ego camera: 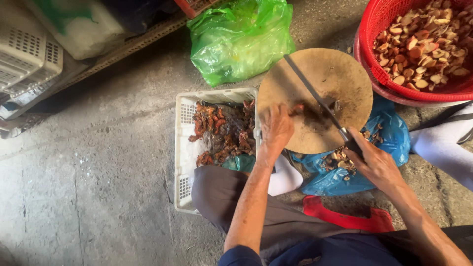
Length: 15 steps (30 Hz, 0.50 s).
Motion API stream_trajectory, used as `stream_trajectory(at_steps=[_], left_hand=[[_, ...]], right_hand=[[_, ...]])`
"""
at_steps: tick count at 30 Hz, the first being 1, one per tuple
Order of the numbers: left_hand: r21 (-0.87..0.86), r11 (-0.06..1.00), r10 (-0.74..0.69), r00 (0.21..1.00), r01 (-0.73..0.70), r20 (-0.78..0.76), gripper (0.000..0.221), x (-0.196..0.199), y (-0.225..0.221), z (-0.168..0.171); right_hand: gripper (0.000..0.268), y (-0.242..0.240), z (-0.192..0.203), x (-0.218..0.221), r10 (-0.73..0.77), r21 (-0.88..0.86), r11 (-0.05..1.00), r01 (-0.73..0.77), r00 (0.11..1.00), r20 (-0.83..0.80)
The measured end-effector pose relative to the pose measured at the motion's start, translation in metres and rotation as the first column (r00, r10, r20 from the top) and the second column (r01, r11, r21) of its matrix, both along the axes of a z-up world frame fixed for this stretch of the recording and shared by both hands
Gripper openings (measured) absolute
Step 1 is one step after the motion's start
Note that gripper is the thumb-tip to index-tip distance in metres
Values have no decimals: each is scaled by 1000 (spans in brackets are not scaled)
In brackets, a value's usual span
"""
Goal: The person sits on a low stool and uses a large knife to chop dried roots on a round wooden cutting board. They pick up roots from a white crate, slice them into smaller pieces, and place the cut pieces into a red basket.
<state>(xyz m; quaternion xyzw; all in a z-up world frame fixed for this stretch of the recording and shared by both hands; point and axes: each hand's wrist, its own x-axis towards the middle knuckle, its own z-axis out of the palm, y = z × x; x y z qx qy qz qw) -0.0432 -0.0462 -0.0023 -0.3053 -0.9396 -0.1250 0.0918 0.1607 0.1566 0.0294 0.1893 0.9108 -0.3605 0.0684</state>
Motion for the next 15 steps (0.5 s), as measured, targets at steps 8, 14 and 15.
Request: stream_trajectory(at_steps=[8, 14, 15], left_hand=[[257, 951, -219, 962, 173, 164, 35, 47, 102, 11], [413, 890, -326, 905, 196, 272, 28, 110, 119, 2], [421, 874, -335, 927, 240, 167, 28, 126, 114, 1]], right_hand=[[69, 49, 15, 43, -201, -166, 964, 209, 978, 62], [75, 55, 24, 74, -327, -279, 919, 279, 934, -144], [74, 54, 18, 77, -329, -260, 918, 299, 941, -81]])
